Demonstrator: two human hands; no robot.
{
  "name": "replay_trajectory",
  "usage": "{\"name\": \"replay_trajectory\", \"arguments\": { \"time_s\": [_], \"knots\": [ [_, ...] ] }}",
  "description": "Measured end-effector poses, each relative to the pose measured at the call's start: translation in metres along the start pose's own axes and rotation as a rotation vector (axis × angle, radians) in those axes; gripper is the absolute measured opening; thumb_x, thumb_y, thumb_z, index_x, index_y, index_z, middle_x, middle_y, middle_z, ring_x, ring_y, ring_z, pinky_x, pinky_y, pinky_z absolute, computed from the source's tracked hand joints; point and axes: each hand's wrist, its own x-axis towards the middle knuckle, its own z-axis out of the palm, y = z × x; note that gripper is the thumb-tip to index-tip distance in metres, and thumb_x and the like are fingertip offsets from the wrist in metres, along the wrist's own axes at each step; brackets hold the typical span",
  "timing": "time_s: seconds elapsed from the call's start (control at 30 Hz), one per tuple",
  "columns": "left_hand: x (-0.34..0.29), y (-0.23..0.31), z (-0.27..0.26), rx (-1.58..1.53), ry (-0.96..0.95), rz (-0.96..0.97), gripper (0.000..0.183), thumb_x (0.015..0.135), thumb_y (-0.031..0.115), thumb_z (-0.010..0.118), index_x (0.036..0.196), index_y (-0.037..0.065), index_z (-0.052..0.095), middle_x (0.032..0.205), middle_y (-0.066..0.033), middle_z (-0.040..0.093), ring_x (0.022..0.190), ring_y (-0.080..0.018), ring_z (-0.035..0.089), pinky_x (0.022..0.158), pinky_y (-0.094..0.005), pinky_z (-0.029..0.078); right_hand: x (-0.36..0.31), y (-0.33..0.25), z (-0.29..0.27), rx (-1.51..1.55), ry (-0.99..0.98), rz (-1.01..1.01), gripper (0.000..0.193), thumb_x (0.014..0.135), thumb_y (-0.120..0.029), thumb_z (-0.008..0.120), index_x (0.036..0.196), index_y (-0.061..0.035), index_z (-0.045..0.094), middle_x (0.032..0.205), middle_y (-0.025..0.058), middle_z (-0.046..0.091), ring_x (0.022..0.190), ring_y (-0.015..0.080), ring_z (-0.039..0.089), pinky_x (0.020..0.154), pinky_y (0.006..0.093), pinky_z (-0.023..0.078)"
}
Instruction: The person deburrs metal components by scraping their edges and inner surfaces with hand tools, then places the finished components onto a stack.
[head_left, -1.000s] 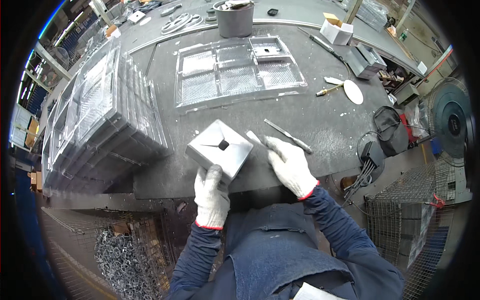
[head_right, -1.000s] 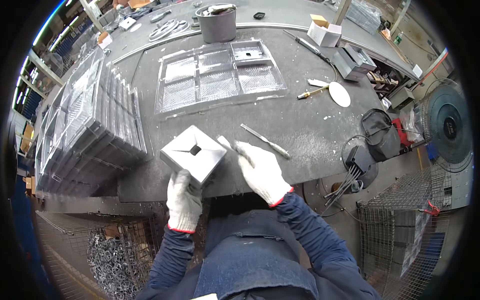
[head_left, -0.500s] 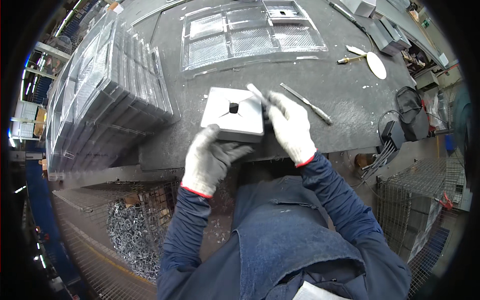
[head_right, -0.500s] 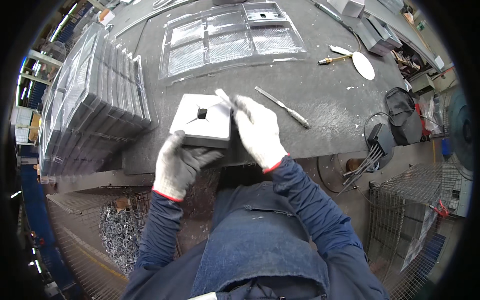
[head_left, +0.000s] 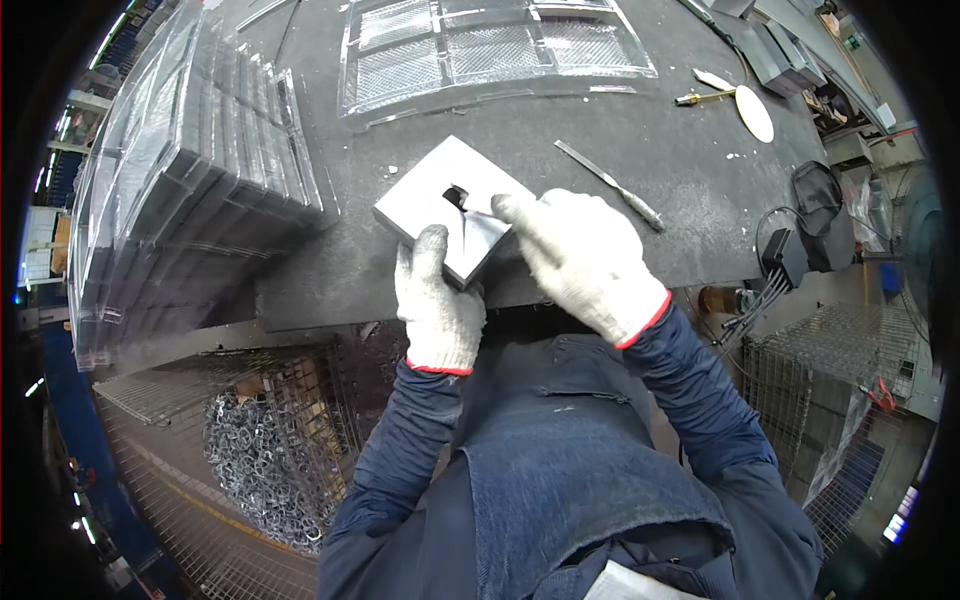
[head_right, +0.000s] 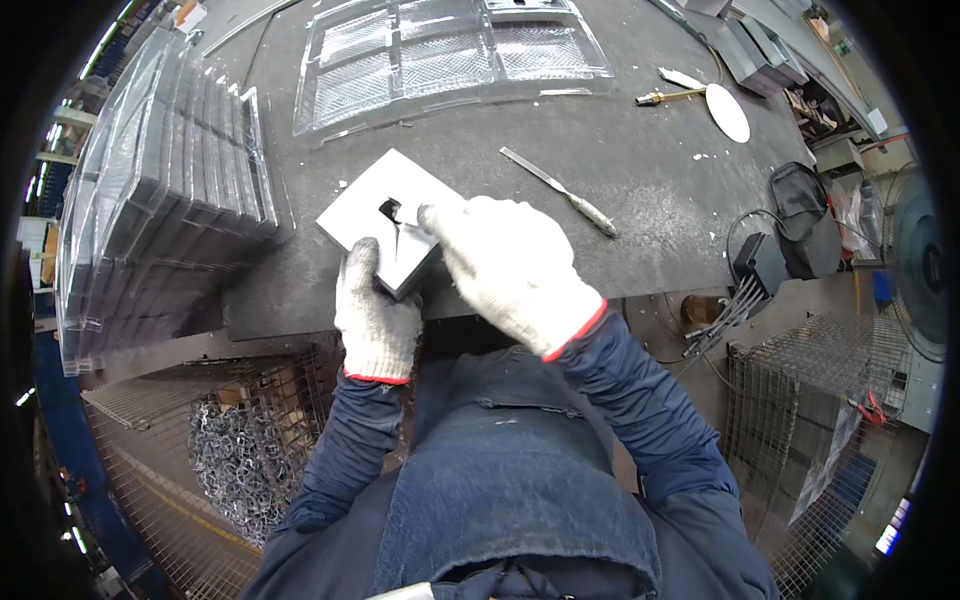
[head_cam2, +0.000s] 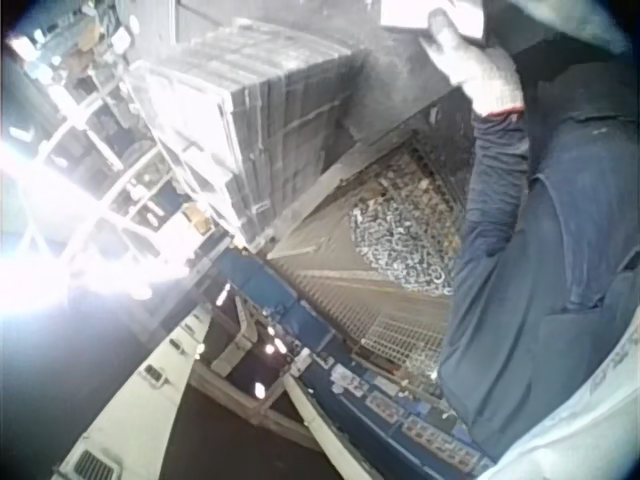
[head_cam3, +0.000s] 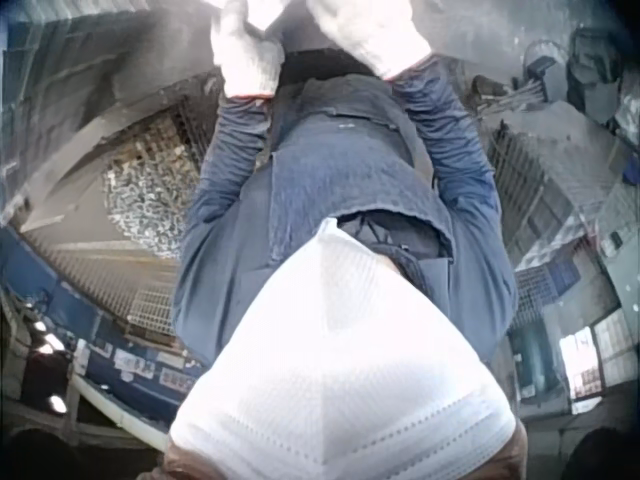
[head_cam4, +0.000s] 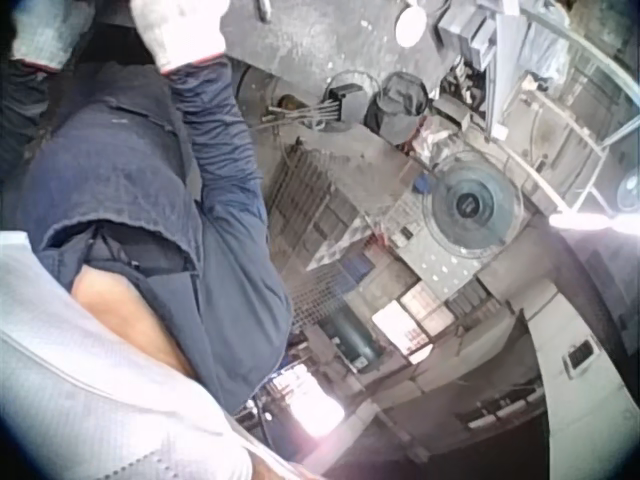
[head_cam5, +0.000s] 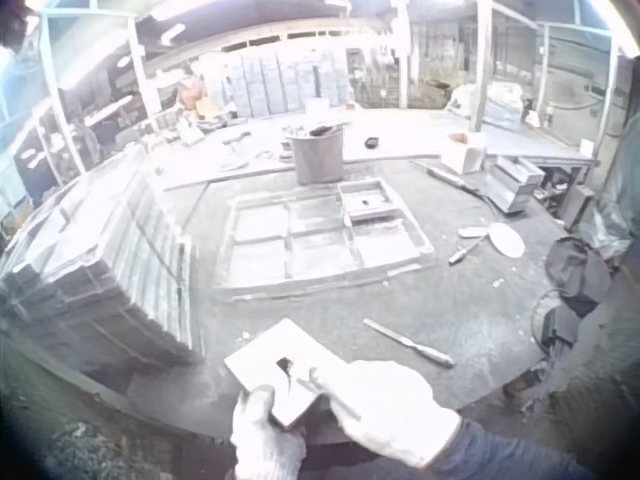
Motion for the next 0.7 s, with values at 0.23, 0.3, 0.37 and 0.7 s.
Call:
{"name": "replay_trajectory", "arguments": {
  "time_s": [0.23,0.3,0.37,0.7],
  "knots": [
    [0.008,0.012,0.009,-0.789,0.074,-0.587,0.037,0.106,0.026,0.067,0.138,0.009,0.061,0.130,-0.0092,0.068,0.120,-0.0220,0.069,0.101,-0.0412,0.058,-0.017,-0.006,0.021,-0.036,-0.035,0.023,0.037,0.096,-0.009,0.069,0.132,-0.0148,0.072,0.088,0.0108,0.068,0.078,0.0321,0.070,0.072,0.0434,0.056],
    [0.005,-0.002,0.002,-0.610,0.071,-0.471,0.037,0.105,0.027,0.068,0.137,0.009,0.061,0.129,-0.0086,0.068,0.119,-0.0224,0.069,0.101,-0.0400,0.058,-0.025,-0.021,-0.001,-0.069,-0.213,0.067,0.030,0.097,-0.012,0.069,0.126,-0.0127,0.072,0.084,0.0104,0.064,0.073,0.0311,0.069,0.069,0.0451,0.056],
    [0.001,0.003,0.007,-0.808,0.101,-0.533,0.036,0.104,0.024,0.069,0.136,0.007,0.061,0.128,-0.0109,0.068,0.119,-0.0241,0.069,0.101,-0.0406,0.059,-0.024,-0.017,-0.007,-0.048,-0.148,0.108,0.031,0.097,-0.012,0.069,0.128,-0.0128,0.071,0.087,0.0111,0.067,0.072,0.0309,0.070,0.068,0.0443,0.056],
    [-0.002,-0.006,0.014,-0.789,0.142,-0.383,0.057,0.098,0.013,0.070,0.152,0.005,0.054,0.136,-0.0135,0.067,0.120,-0.0282,0.069,0.103,-0.0430,0.057,-0.026,-0.024,-0.009,-0.164,-0.311,0.076,0.035,0.095,-0.009,0.071,0.129,-0.0133,0.074,0.090,0.0101,0.072,0.073,0.0280,0.070,0.067,0.0411,0.055]
  ]
}}
